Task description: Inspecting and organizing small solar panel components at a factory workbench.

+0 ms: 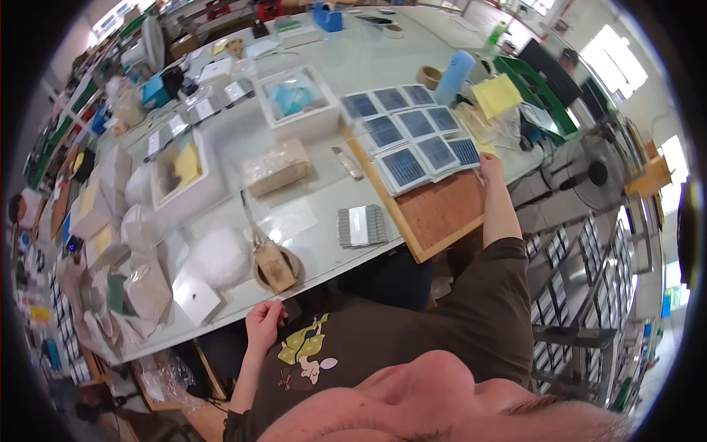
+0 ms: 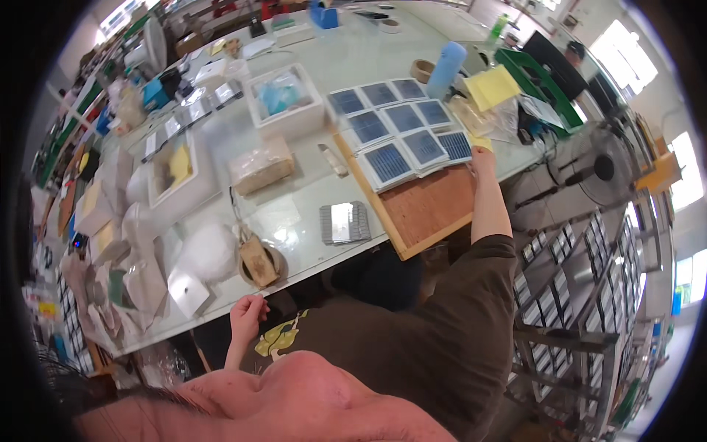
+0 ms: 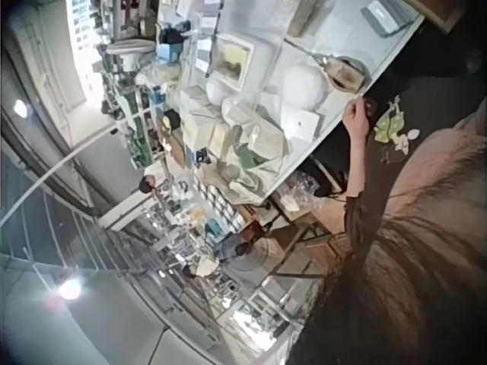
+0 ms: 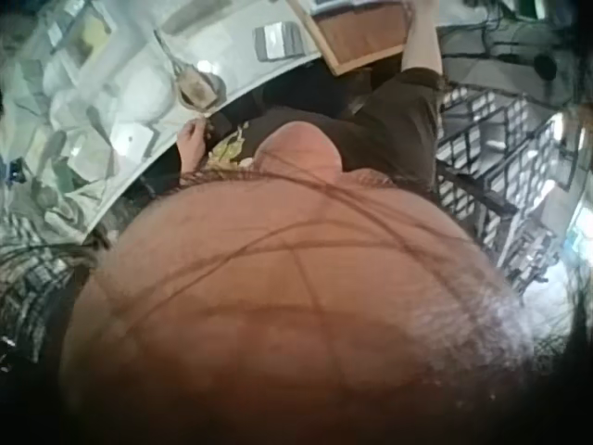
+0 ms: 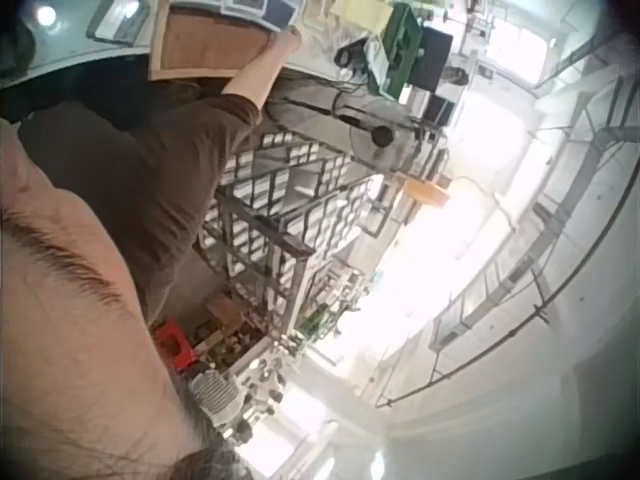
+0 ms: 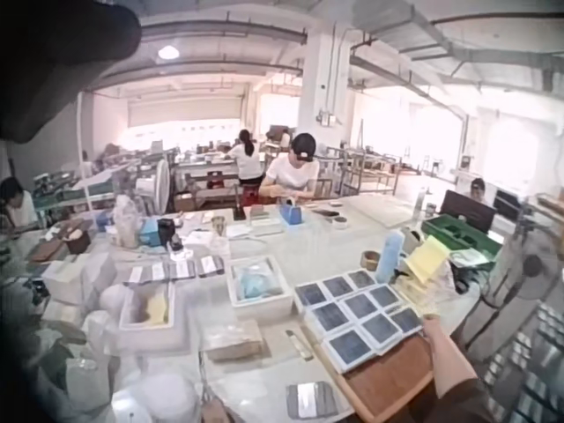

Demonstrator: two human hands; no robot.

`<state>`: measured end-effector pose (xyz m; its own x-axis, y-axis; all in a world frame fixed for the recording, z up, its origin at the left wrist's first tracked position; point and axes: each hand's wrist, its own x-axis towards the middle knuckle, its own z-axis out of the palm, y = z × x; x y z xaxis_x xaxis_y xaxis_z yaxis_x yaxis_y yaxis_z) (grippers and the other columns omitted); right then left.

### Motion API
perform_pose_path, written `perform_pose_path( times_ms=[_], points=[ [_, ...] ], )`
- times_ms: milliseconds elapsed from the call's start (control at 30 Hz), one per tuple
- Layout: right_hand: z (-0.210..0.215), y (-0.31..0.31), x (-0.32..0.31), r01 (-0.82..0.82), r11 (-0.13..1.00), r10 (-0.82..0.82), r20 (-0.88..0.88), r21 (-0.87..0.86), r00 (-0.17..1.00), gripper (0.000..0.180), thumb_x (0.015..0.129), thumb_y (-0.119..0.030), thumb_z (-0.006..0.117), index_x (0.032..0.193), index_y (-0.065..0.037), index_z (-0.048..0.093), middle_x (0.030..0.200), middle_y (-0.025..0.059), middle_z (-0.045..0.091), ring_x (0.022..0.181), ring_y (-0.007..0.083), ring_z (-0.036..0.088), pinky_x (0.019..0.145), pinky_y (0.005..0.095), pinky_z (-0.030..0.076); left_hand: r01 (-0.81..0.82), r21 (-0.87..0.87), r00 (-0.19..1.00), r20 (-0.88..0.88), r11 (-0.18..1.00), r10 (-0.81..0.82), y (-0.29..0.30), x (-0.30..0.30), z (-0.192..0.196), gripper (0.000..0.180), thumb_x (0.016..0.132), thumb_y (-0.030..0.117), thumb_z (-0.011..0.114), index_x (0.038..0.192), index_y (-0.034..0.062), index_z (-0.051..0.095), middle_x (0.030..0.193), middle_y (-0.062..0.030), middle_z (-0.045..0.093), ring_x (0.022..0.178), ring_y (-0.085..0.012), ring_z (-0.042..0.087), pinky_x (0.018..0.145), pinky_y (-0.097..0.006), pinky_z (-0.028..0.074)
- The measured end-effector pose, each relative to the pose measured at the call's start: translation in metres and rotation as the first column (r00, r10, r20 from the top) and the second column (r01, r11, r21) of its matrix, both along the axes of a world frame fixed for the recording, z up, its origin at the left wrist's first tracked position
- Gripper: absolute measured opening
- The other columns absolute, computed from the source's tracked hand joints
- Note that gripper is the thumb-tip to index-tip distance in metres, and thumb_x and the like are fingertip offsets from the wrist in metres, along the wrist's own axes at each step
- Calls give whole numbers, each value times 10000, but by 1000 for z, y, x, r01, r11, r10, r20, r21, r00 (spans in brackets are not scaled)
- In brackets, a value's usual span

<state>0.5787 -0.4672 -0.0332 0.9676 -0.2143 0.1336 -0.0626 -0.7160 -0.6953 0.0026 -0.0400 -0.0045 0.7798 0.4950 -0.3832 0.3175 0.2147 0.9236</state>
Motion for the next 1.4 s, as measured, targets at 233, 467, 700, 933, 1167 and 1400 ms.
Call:
perform_pose_path(
  times_ms=[233,467,700,933,1167,1400],
  points=[
    [-18,-2,2,-476,607,734,221,-636,642,768,703,-302,747,1341,-15,430,1309,197,502,1232,370,449,1042,440,361,2,137,996,-89,991,10,-6,-7,4,235,893,265,605,890,42,679,748,-35,672,646,-88,600,586,-238,491],
    [70,98,-68,-829,439,821,-221,-346,527,1095,540,-407,833,1398,34,316,1417,283,349,1337,390,312,1107,400,284,-25,92,1000,-10,995,26,-18,-16,3,282,888,310,611,788,47,642,684,-5,653,558,-88,569,522,-252,458],
    [64,100,-103,-610,386,839,-12,-693,544,1182,534,-395,847,1452,-11,208,1448,264,311,1342,384,304,1103,406,286,-26,78,1000,16,997,25,0,-29,9,264,888,301,617,813,53,668,695,-12,661,572,-78,569,536,-244,474],
    [113,183,-145,-413,495,744,127,-764,656,505,780,-128,607,1268,-34,514,1253,213,539,1181,374,487,1018,431,376,-56,-16,994,90,998,57,20,-46,-12,193,923,191,598,830,26,635,713,-8,625,602,-54,535,562,-199,438],
    [105,341,-291,-785,196,971,8,-587,237,522,821,-281,661,1252,-33,503,1141,174,594,1018,341,588,861,411,483,-32,-40,990,137,999,37,15,-46,-10,200,914,207,611,840,21,626,703,-6,620,595,-47,528,555,-197,429],
    [66,383,-288,-533,429,833,92,-730,545,730,764,-393,704,1314,-29,392,1064,145,569,751,289,647,616,344,527,-150,-36,981,116,988,153,21,-68,-5,185,915,197,610,841,28,626,711,0,621,602,-45,523,560,-201,431]
  ],
)
